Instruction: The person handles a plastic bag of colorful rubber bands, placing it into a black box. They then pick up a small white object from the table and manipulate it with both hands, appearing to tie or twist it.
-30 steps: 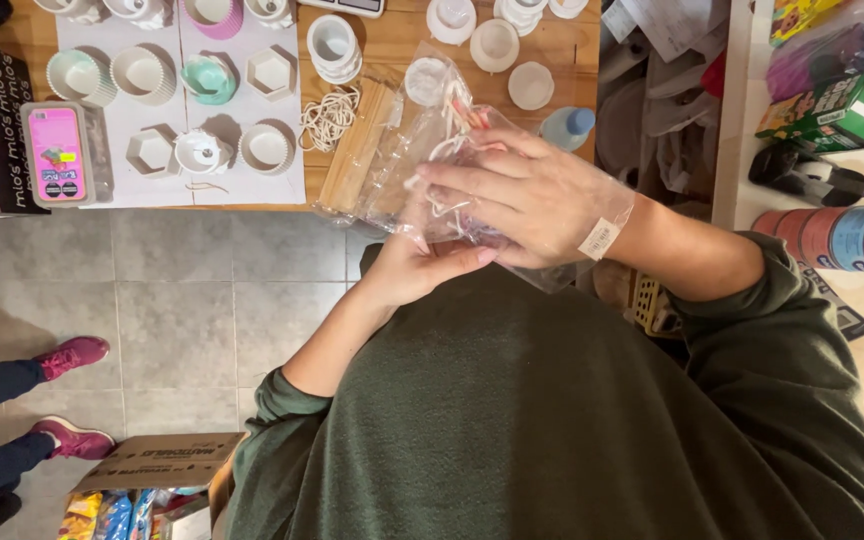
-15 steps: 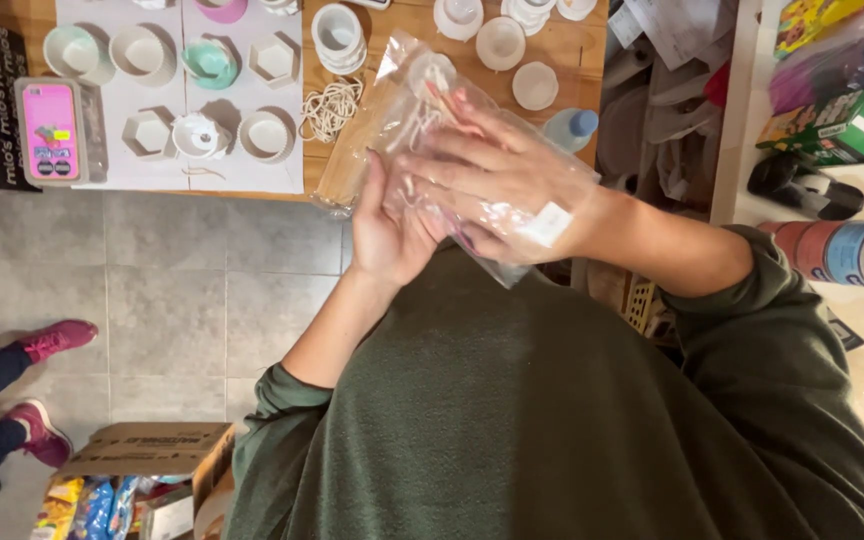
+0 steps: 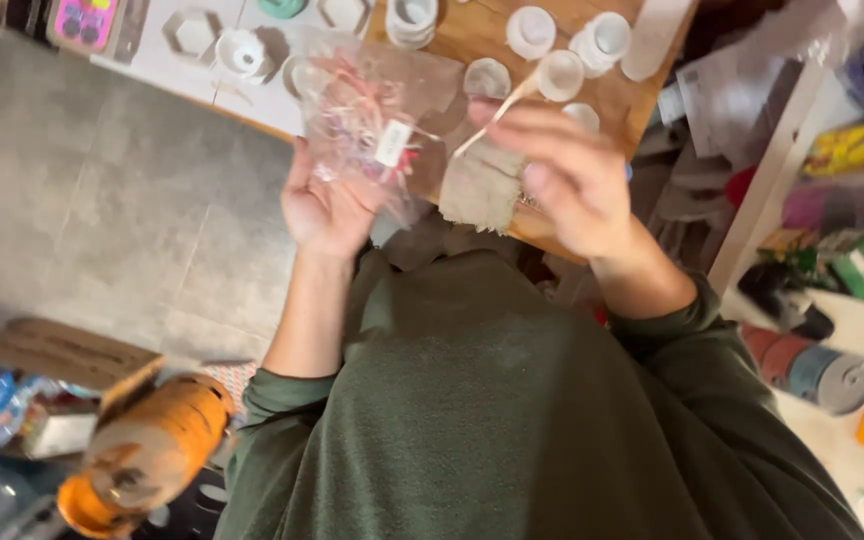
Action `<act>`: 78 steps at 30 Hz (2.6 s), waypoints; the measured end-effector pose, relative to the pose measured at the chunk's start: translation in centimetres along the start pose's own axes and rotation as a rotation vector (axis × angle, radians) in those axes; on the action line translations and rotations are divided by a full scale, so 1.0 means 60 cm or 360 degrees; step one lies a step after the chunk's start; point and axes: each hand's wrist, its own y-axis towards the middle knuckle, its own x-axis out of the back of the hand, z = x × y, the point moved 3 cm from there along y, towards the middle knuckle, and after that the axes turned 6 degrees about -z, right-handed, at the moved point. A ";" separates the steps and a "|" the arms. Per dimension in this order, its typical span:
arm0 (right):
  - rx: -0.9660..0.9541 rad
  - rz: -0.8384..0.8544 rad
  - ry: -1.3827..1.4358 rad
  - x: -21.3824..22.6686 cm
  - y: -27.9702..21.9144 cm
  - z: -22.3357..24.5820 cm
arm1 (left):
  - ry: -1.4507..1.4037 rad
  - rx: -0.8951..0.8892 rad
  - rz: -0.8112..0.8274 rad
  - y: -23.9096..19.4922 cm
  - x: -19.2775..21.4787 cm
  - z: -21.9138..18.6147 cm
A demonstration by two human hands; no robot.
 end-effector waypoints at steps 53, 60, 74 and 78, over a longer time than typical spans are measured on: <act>0.0706 0.0005 -0.1189 -0.125 0.092 0.030 | 0.1039 0.0188 0.0111 0.025 -0.130 -0.056; 0.0710 -0.0063 -0.1411 -0.056 -0.006 0.054 | 0.1036 0.0455 0.0415 0.008 -0.099 0.050; 0.0644 0.0043 -0.1173 -0.047 -0.052 0.047 | 0.0867 0.0512 0.0428 -0.013 -0.082 0.073; 0.0641 0.0283 -0.1054 -0.081 -0.022 0.037 | 0.0832 0.0491 0.0406 -0.022 -0.086 0.053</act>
